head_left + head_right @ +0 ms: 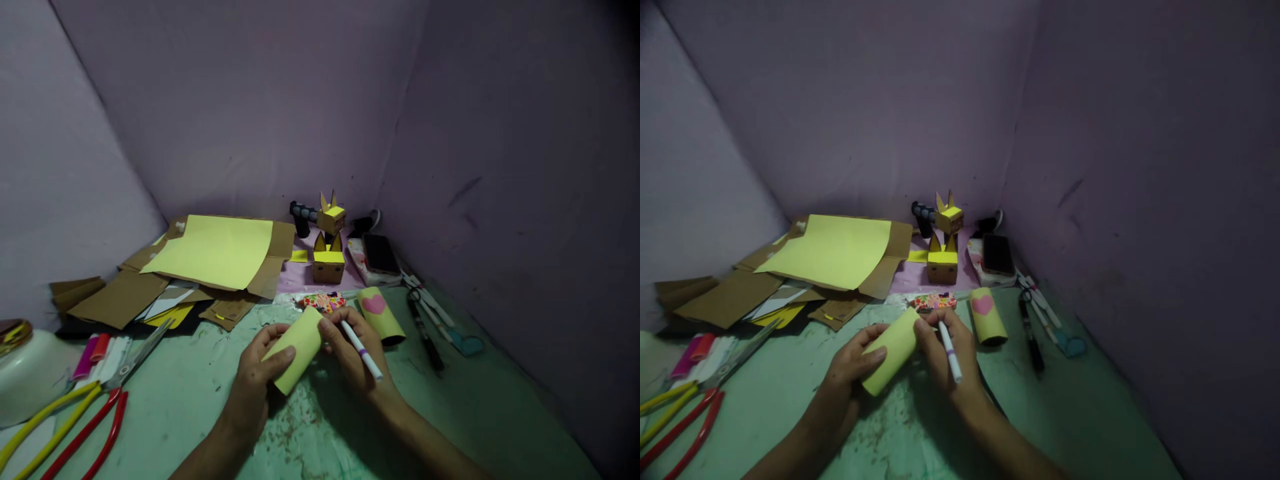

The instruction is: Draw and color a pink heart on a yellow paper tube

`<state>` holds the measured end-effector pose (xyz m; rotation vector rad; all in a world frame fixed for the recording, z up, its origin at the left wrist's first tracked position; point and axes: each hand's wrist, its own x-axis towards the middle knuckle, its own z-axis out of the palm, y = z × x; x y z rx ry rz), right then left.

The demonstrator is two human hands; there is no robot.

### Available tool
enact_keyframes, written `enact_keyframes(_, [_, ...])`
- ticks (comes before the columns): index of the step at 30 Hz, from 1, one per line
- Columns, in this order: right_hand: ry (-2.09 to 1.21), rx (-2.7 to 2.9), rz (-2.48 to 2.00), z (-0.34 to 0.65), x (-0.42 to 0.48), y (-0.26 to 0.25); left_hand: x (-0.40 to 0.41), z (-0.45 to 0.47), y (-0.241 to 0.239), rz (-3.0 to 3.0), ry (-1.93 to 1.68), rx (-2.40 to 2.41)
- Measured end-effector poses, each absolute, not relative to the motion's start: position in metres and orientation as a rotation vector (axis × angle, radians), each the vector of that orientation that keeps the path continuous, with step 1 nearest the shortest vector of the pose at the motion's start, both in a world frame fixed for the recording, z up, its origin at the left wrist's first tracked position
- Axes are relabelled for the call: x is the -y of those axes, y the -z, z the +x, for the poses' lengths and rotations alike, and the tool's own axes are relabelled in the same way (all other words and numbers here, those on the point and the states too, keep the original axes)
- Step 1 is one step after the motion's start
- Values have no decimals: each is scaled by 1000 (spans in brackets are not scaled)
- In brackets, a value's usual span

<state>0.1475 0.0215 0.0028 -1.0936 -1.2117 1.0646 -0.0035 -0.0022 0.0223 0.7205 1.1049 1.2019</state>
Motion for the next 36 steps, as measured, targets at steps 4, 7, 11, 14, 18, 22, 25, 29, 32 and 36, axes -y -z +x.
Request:
enact_keyframes(4, [-1095,1219,-1109,147,-17,-8,-2,-9,-26,674,-1234,-1200])
enact_keyframes(7, [-1114,1250,-1036,148,-14,-13,-2,-9,-25,664,-1192,-1147])
enact_keyframes(11, [-1111,1274,-1031,150,-15,-13,0,-8,-21,673,-1138,-1107])
enact_keyframes(14, [-1087,1219,-1083,151,-17,-12,1,-10,-17,683,-1190,-1123])
enact_keyframes(18, [-1063,1181,-1151,152,-19,-11,-1,-15,-11,957,-1188,-1127])
enact_keyframes(22, [-1076,1209,-1183,152,-21,-6,-3,-16,-4,1152,-1055,-1199])
enact_keyframes(25, [-1116,1164,-1153,152,-23,-5,-2,-14,-3,1119,-1030,-1249])
enact_keyframes(29, [-1146,1122,-1075,151,-22,-8,2,-9,-9,1015,-1051,-1293])
enact_keyframes(32, [-1198,1079,-1047,148,-21,-9,5,-8,-13,1070,-1089,-1389])
enact_keyframes(36, [-1280,1045,-1012,149,-22,-7,6,-12,-14,1157,-1109,-1562])
